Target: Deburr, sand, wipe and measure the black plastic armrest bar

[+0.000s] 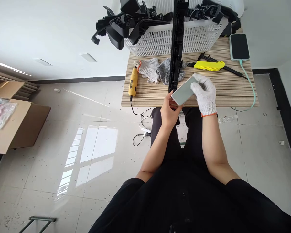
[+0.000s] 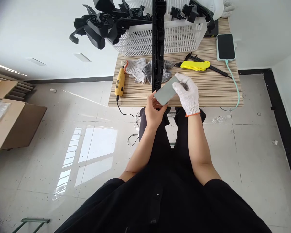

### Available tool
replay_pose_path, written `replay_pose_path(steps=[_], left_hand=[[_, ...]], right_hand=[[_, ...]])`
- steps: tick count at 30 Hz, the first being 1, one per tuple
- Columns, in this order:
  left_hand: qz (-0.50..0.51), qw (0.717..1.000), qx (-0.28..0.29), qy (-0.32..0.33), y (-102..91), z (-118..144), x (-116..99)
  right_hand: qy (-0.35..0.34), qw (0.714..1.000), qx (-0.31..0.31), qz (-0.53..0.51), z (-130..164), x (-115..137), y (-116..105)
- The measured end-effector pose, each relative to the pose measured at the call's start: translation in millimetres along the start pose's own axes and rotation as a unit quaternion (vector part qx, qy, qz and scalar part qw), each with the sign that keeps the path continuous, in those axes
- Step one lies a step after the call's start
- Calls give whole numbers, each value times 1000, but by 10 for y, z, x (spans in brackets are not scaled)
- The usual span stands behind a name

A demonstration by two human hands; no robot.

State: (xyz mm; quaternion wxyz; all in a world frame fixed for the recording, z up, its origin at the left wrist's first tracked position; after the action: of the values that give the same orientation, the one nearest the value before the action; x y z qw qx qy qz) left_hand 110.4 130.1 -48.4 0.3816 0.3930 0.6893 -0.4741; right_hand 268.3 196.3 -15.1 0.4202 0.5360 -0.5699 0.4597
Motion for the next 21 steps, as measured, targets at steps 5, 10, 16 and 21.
replay_pose_path(steps=[5, 10, 16, 21], left_hand=[[0, 1000, -1, -1, 3, -3, 0], [-9, 1000, -1, -6, 2, -3, -3], [-8, 1000, 11, -7, 10, -5, -2], [-10, 1000, 3, -6, 9, -3, 11]], right_hand=[[-10, 996, -92, -2, 25, 11, 8], [-10, 999, -51, 4, 26, -2, 17], [7, 996, -92, -14, 81, 4, 0], [-2, 994, -104, -20, 78, -21, -26]])
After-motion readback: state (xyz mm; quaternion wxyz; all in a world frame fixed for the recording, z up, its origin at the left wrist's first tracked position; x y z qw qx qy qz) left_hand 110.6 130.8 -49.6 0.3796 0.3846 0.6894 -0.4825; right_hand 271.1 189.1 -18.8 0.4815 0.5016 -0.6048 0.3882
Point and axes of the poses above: each hand's wrist, its own z-axis away from the middle knuckle, its own y-axis out of the palm, x = y × z, the point moved 2 cm from there along -z, towards the middle knuckle, and after that the axes turned 2 degrees about x, right-handed, at the moved point
